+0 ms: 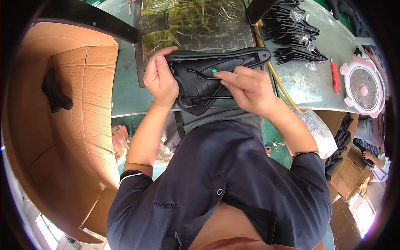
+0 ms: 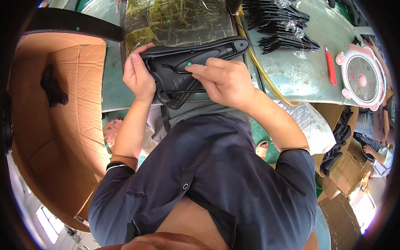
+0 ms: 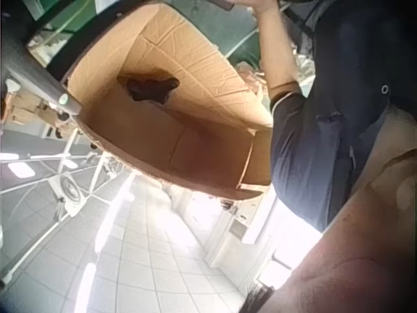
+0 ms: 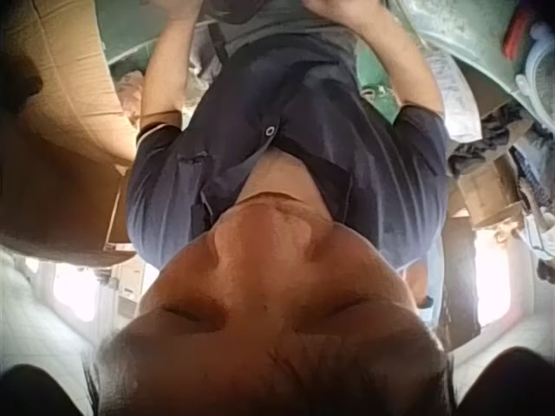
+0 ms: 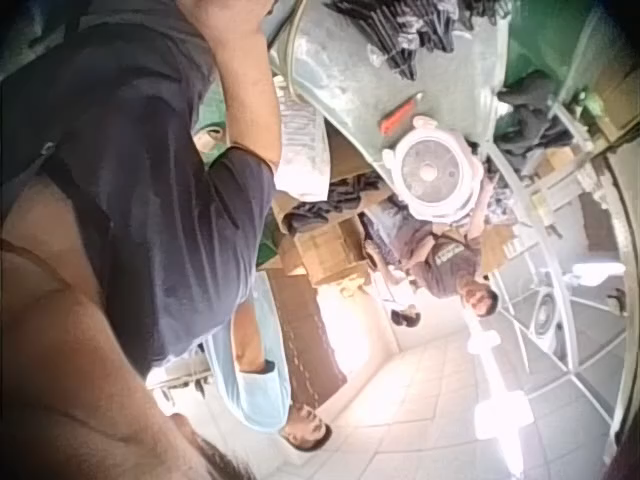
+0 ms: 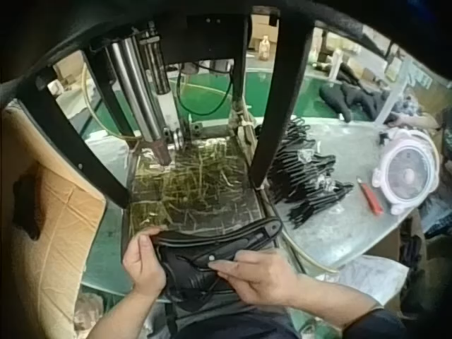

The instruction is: Assemble bicycle saddles by fitting the metal frame rails into the seat base and securing them using a press machine.

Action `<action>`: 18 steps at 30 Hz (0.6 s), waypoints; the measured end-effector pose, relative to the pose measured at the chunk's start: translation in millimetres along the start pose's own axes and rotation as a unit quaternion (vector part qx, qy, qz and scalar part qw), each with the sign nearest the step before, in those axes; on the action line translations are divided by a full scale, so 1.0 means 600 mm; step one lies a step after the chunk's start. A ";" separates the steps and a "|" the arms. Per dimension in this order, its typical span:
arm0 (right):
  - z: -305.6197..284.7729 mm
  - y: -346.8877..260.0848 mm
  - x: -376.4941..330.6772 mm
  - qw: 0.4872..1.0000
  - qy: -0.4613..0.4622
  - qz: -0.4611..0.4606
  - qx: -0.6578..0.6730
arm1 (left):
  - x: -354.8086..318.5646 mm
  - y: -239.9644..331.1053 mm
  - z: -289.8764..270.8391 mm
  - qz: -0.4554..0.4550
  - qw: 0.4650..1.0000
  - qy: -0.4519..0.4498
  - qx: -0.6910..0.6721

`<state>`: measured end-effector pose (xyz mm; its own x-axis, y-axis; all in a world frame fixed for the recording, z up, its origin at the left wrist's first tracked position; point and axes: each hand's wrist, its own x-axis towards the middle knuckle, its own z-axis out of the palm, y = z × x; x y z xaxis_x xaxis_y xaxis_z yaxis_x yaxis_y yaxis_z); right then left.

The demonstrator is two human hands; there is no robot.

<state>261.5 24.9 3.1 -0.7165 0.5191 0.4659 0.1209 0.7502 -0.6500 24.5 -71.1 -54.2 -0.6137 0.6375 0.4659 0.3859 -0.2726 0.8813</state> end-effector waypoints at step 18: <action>0.015 0.018 0.088 0.987 -0.052 -0.134 -0.069 | -0.002 0.010 -0.004 0.009 0.999 -0.033 0.033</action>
<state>219.1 56.8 15.0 -0.8015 0.2550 0.5409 0.0044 0.9070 -0.4210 25.6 -75.1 -49.3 -0.5599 0.6800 0.4735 0.4419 -0.2383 0.8648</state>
